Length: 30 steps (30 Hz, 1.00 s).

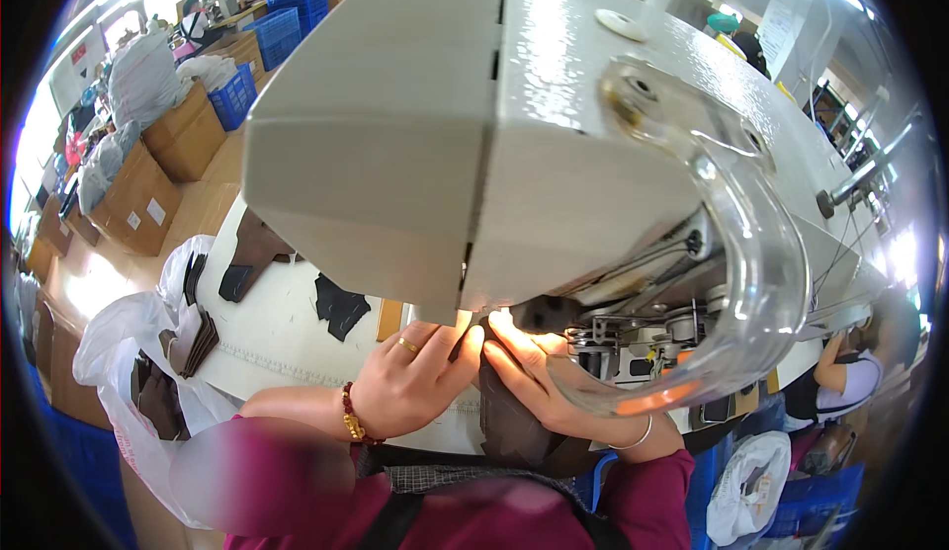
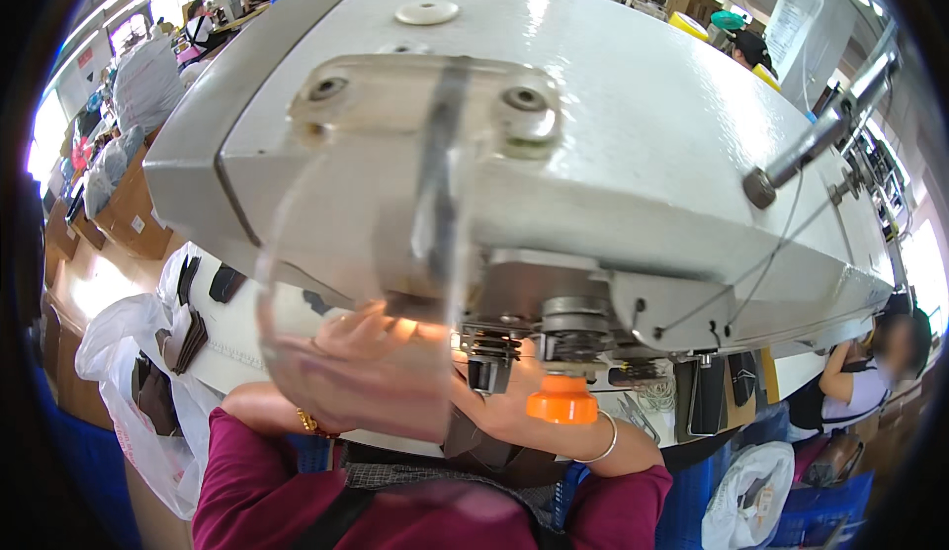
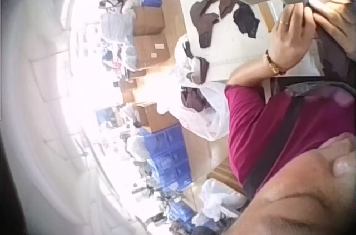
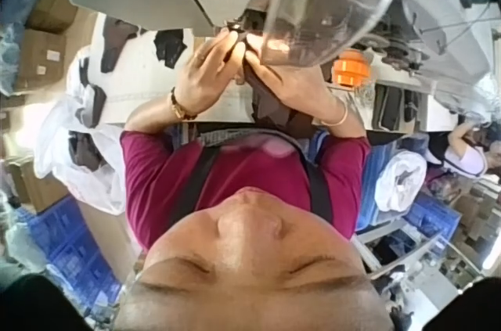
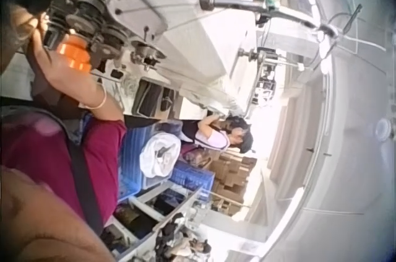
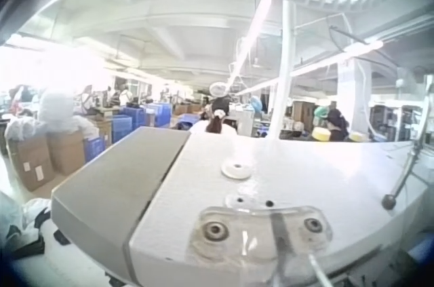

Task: The recorder uses an industrial sewing machine to stitch together pieces of brown leather for shoe uppers.

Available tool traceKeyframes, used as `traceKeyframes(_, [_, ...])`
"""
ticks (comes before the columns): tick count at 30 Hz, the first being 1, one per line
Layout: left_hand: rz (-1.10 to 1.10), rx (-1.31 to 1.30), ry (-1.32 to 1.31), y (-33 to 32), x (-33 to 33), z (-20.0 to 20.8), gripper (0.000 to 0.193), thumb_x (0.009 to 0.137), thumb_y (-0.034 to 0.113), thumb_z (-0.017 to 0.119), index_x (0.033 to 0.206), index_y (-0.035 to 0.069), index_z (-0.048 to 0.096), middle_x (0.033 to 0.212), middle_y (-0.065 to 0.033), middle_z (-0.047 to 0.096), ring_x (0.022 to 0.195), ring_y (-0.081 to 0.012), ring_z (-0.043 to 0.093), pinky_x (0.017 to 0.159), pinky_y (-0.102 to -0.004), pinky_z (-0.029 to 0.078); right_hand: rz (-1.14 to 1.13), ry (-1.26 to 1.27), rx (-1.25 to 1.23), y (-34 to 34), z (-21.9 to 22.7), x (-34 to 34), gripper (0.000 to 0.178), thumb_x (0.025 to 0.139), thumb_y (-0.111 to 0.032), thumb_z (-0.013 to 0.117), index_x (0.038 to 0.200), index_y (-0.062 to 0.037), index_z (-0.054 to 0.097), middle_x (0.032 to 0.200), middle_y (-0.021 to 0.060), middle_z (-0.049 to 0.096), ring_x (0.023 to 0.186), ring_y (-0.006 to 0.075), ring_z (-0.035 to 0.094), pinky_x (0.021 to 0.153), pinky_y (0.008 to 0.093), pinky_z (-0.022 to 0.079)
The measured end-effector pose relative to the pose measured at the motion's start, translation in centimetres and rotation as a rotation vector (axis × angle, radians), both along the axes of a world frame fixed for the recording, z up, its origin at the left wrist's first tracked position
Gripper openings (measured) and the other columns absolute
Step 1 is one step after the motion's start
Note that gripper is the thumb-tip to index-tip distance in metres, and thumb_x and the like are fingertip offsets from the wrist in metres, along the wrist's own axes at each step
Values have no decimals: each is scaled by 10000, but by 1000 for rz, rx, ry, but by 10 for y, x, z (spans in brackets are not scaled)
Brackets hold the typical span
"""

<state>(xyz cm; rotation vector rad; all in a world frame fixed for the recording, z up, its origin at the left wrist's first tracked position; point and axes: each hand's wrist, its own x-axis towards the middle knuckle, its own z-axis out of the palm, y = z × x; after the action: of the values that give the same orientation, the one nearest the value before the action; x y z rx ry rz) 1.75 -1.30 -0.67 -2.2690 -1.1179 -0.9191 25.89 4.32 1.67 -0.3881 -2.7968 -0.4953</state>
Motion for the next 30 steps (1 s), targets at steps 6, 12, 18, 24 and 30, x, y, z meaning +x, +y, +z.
traceKeyframes(6, [35, -37, -45, -3, 5, -4, 327, 766, 64, 692, 1085, 5, 731, 1207, -165, 689, 855, -209, 652, 692, -279, 578, 94, -387, 959, 6, 13, 5, 558, 920, -78, 572, 1447, 100, 524, 1403, 171, 628, 1206, 263, 677, 1025, 386, 591])
traceKeyframes(12, [23, -11, 60, -3, 0, -8, 355, 767, 71, 694, 1113, -1, 734, 1241, -170, 688, 856, -205, 642, 700, -277, 575, 121, -586, 1244, 7, 9, -1, 548, 932, -102, 545, 1446, 89, 550, 1411, 159, 618, 1024, 197, 722, 841, 297, 641])
traceKeyframes(18, [34, 24, 66, -1, 2, -9, 360, 779, 88, 696, 1127, 6, 730, 1224, -161, 700, 857, -200, 636, 703, -276, 574, 159, -505, 1142, 7, 6, 4, 526, 918, -95, 543, 1418, 59, 597, 1354, 153, 649, 882, 161, 720, 800, 285, 635])
traceKeyframes(24, [62, 57, 139, 2, -1, -6, 333, 779, 89, 697, 1104, 22, 728, 1184, -146, 707, 776, -177, 612, 676, -268, 561, 136, -561, 1331, 9, 7, -3, 504, 916, -101, 538, 1387, 61, 616, 1348, 145, 650, 1022, 181, 662, 931, 314, 590])
traceKeyframes(30, [71, 49, 91, 4, -1, 0, 320, 772, 75, 700, 1087, 33, 730, 1149, -134, 706, 754, -179, 623, 661, -275, 558, 150, -361, 839, 10, 2, 2, 568, 808, -13, 641, 1368, 78, 629, 1277, 134, 703, 1074, 179, 696, 1043, 329, 563])
